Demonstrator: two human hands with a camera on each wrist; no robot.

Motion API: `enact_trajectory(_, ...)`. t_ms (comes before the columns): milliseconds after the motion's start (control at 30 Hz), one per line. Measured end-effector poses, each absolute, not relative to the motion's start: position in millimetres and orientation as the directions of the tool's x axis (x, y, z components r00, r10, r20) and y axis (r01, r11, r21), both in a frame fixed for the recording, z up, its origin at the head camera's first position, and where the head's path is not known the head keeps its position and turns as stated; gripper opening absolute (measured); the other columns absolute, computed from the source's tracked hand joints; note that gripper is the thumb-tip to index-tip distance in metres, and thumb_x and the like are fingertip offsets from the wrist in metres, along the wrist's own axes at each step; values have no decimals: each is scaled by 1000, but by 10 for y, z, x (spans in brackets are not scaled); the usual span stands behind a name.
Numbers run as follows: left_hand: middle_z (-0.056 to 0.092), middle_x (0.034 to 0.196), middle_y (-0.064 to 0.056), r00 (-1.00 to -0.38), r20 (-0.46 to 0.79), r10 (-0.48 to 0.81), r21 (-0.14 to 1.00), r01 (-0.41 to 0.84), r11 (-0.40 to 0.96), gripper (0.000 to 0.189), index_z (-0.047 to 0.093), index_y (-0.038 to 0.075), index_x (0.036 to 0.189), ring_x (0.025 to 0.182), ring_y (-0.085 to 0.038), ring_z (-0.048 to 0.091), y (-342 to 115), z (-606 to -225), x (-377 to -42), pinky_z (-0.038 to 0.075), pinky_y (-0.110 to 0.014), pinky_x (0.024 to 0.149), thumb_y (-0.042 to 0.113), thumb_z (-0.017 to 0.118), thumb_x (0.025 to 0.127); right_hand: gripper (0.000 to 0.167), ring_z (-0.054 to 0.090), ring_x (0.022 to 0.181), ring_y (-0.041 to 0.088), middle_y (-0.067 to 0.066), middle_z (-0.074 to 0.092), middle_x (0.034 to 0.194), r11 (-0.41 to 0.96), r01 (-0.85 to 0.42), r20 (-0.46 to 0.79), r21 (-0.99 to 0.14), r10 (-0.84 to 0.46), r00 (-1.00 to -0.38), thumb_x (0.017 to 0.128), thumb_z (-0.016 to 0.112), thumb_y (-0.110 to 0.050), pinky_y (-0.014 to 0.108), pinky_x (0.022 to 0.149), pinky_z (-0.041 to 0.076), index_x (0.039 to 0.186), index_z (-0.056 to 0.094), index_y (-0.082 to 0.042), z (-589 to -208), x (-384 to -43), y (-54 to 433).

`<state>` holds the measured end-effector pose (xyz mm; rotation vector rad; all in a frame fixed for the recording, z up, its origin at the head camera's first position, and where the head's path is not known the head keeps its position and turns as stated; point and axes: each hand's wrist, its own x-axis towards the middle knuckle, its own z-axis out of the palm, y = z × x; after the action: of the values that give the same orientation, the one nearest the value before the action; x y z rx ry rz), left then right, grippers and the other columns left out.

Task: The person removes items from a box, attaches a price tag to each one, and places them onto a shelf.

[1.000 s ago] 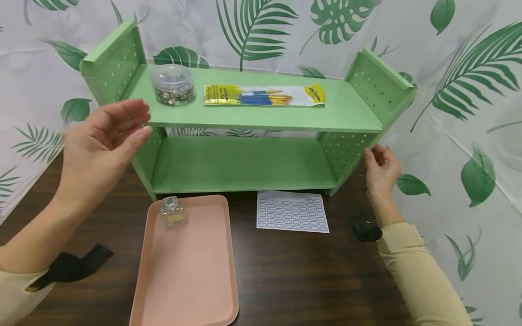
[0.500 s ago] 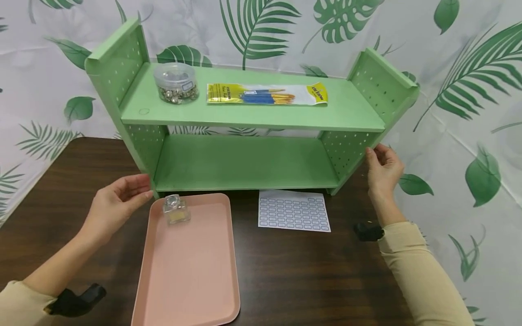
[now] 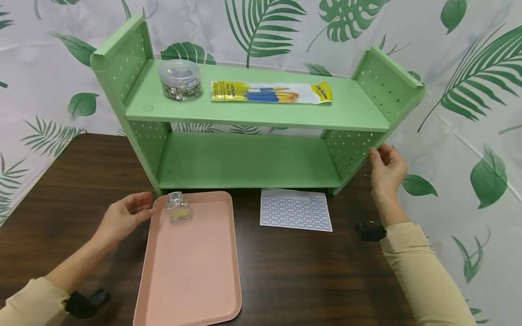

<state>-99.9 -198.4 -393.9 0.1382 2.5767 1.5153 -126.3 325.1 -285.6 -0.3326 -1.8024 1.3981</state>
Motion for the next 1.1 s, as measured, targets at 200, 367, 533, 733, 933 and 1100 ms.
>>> enact_trajectory(200, 48, 130, -33, -980, -100, 170, 887, -10, 462, 53, 40, -14, 133, 87, 21, 42, -1955, -3989, -1004, 45, -6, 73, 9, 60, 90, 9, 56, 68, 1, -11, 63, 75, 356, -265, 440, -896, 631, -639, 84, 67, -3, 12, 61, 45, 85, 67, -12, -2860, -1262, 3260)
enact_trajectory(367, 49, 128, -33, -979, -105, 175, 879, -9, 477, 51, 41, -14, 132, 91, 14, 48, -1945, -4011, -1001, 46, -8, 73, 6, 60, 89, 8, 57, 69, 2, -11, 64, 76, 351, -267, 437, -898, 628, -643, 84, 67, -3, 12, 62, 45, 87, 68, -10, -2863, -1262, 3263)
enact_trajectory(533, 52, 125, -34, -977, -116, 179, 847, -3, 532, 50, 41, -14, 133, 108, -28, 58, -1935, -4019, -995, 47, -10, 71, 2, 58, 89, 7, 57, 69, 2, -11, 64, 76, 363, -259, 441, -895, 629, -640, 85, 67, -3, 12, 62, 46, 89, 69, -8, -2861, -1256, 3256)
enact_trajectory(733, 52, 125, -34, -978, -124, 170, 826, -7, 564, 49, 41, -14, 134, 114, -42, 53, -1914, -4017, -983, 49, -14, 72, 0, 57, 89, 7, 57, 70, 2, -12, 63, 75, 347, -260, 430, -901, 637, -640, 84, 67, -3, 12, 63, 46, 89, 69, -9, -2883, -1301, 3297)
enact_trajectory(933, 53, 124, -34, -978, -119, 171, 812, 3, 583, 50, 41, -14, 133, 112, -42, 56, -1917, -4027, -982, 53, -22, 73, 0, 58, 88, 9, 57, 70, 4, -9, 64, 77, 275, -275, 389, -921, 650, -653, 83, 68, -2, 11, 62, 46, 89, 67, -10, -2922, -1341, 3362)
enact_trajectory(1100, 53, 125, -33, -977, -122, 176, 815, 3, 580, 50, 41, -14, 134, 112, -43, 55, -1920, -4022, -989, 54, -30, 76, 1, 57, 89, 16, 59, 78, 7, -3, 64, 85, 160, -306, 330, -939, 676, -659, 83, 68, 0, 11, 65, 48, 97, 66, -7, -2911, -1301, 3379)
